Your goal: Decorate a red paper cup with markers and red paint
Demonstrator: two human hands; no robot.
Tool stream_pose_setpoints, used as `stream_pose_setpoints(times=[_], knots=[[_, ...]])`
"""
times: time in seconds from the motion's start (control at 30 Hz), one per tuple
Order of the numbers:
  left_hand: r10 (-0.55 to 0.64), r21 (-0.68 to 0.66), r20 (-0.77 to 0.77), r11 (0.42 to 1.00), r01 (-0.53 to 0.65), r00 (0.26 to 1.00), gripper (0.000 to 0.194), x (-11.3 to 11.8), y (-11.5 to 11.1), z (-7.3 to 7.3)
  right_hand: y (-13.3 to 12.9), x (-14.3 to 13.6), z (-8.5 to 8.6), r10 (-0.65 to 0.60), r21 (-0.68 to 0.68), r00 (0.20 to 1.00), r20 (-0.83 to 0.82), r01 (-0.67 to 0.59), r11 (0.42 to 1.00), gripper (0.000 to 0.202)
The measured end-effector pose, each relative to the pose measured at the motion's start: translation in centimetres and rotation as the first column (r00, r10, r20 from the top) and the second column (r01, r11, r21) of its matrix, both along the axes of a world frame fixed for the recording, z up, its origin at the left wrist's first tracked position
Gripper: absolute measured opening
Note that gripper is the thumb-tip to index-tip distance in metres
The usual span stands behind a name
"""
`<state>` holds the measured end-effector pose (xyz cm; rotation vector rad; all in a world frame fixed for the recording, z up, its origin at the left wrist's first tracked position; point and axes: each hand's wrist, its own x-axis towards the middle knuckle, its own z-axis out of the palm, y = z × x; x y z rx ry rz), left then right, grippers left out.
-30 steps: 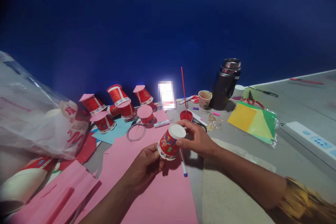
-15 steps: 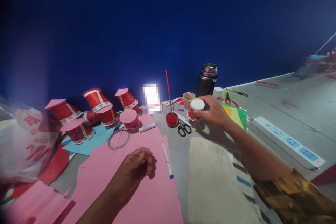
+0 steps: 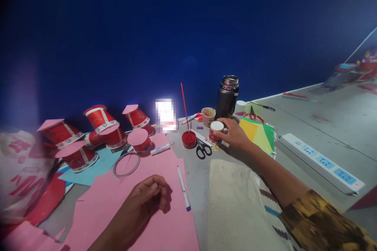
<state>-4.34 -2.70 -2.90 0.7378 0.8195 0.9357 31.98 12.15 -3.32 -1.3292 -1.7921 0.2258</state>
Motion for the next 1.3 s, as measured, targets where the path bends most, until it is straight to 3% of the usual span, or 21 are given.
stream_pose_setpoints(times=[0.17,0.33,0.5,0.63,0.77,0.8,0.83,0.9,0.93,1.03,1.13,1.2,1.3], knots=[[0.082,0.030,0.060,0.996,-0.084,0.995,0.031,-0.1,-0.4,0.5,-0.6,0.7,0.5,-0.125,0.091,0.984,-0.129,0.137,0.986,0.042],[0.255,0.055,-0.150,0.967,-0.249,0.955,0.028,-0.1,-1.2,0.7,-1.4,0.7,1.0,-0.196,0.104,0.949,-0.247,0.227,0.968,0.041],[0.191,0.252,-0.331,0.961,-0.109,0.924,0.023,0.4,-1.6,0.5,-1.8,0.3,0.8,-0.213,0.078,0.937,-0.277,0.243,0.967,0.041],[0.157,0.319,-0.429,0.948,-0.014,0.890,0.016,0.7,-1.5,0.3,-2.7,0.0,1.7,-0.208,0.053,0.941,-0.267,0.230,0.972,0.046],[0.126,0.417,-0.593,0.893,0.169,0.796,0.011,0.7,-1.4,-0.1,-5.2,-2.3,3.6,-0.057,-0.041,0.987,-0.150,0.052,0.998,0.042],[0.132,0.446,-0.618,0.871,0.206,0.775,0.010,0.6,-1.3,-0.2,-6.2,-3.4,4.1,0.028,-0.081,0.994,-0.102,-0.036,0.996,0.037],[0.145,0.476,-0.633,0.847,0.236,0.760,0.010,0.6,-1.3,-0.2,-7.1,-4.6,4.5,0.207,-0.164,0.978,0.022,-0.201,0.966,0.033],[0.178,0.531,-0.648,0.803,0.272,0.740,0.007,0.5,-1.3,-0.3,-9.1,-7.2,5.0,0.470,-0.321,0.834,0.287,-0.379,0.868,0.017],[0.192,0.548,-0.648,0.789,0.277,0.737,0.006,0.5,-1.3,-0.3,-9.9,-8.5,5.0,0.536,-0.347,0.748,0.391,-0.420,0.839,0.011],[0.216,0.552,-0.631,0.799,0.237,0.745,0.006,0.6,-1.5,-0.3,-11.3,-11.7,4.3,0.611,-0.389,0.576,0.543,-0.473,0.791,0.017],[0.273,0.552,-0.593,0.823,0.135,0.758,0.010,0.8,-1.8,-0.5,-11.2,-13.1,2.8,0.646,-0.361,0.448,0.618,-0.569,0.739,0.013],[0.328,0.546,-0.555,0.837,0.037,0.765,0.013,1.0,-1.8,-0.5,-10.6,-13.0,1.8,0.637,-0.294,0.406,0.656,-0.639,0.710,0.012],[0.417,0.515,-0.492,0.847,-0.130,0.765,0.014,0.6,-1.3,0.0,-9.7,-12.3,0.9,0.611,-0.171,0.409,0.678,-0.721,0.672,0.013]])
